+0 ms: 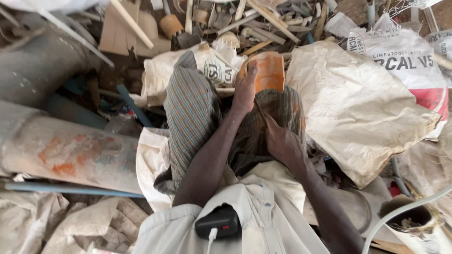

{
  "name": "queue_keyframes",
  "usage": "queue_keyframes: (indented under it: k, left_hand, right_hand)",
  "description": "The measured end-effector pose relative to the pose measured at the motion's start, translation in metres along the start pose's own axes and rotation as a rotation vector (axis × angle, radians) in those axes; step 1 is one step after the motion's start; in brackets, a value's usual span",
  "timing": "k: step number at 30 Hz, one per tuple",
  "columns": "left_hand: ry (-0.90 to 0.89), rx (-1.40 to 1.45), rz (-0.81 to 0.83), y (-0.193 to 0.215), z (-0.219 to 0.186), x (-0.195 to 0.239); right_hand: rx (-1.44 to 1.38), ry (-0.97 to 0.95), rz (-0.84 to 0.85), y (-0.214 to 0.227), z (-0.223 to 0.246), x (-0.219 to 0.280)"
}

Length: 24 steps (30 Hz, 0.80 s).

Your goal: The person sits among debris and uses a knife to carve and shape a small piece of orange-stained wood held in the left hand. They repeatedly scrape and pare the surface, turning the piece to work different edges and faces.

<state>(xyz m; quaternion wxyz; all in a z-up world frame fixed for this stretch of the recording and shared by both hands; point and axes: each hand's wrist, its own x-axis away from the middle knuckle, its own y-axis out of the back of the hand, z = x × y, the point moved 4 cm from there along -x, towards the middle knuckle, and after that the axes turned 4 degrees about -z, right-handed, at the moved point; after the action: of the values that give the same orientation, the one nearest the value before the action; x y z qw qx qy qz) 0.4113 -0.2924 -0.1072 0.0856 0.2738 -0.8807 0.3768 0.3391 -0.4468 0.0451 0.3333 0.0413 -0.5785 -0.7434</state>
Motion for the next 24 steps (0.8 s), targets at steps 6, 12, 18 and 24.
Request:
queue_keyframes:
  k: [6,12,18,24]
  left_hand:
    - [-0.045,-0.051,0.017,0.001,-0.002,0.001]
    - [-0.137,-0.230,0.008,-0.005,-0.019,0.017]
    - [-0.169,-0.370,0.024,-0.013,-0.023,0.015]
    - [-0.131,-0.153,-0.006,-0.009,-0.023,0.008]
  right_hand:
    - [-0.015,-0.197,0.137,0.021,-0.037,-0.018]
    - [-0.085,-0.128,-0.209,0.024,-0.063,-0.019]
    - [0.004,0.044,-0.158,-0.005,-0.051,-0.021]
    - [-0.041,0.026,0.048,-0.010,-0.012,-0.011]
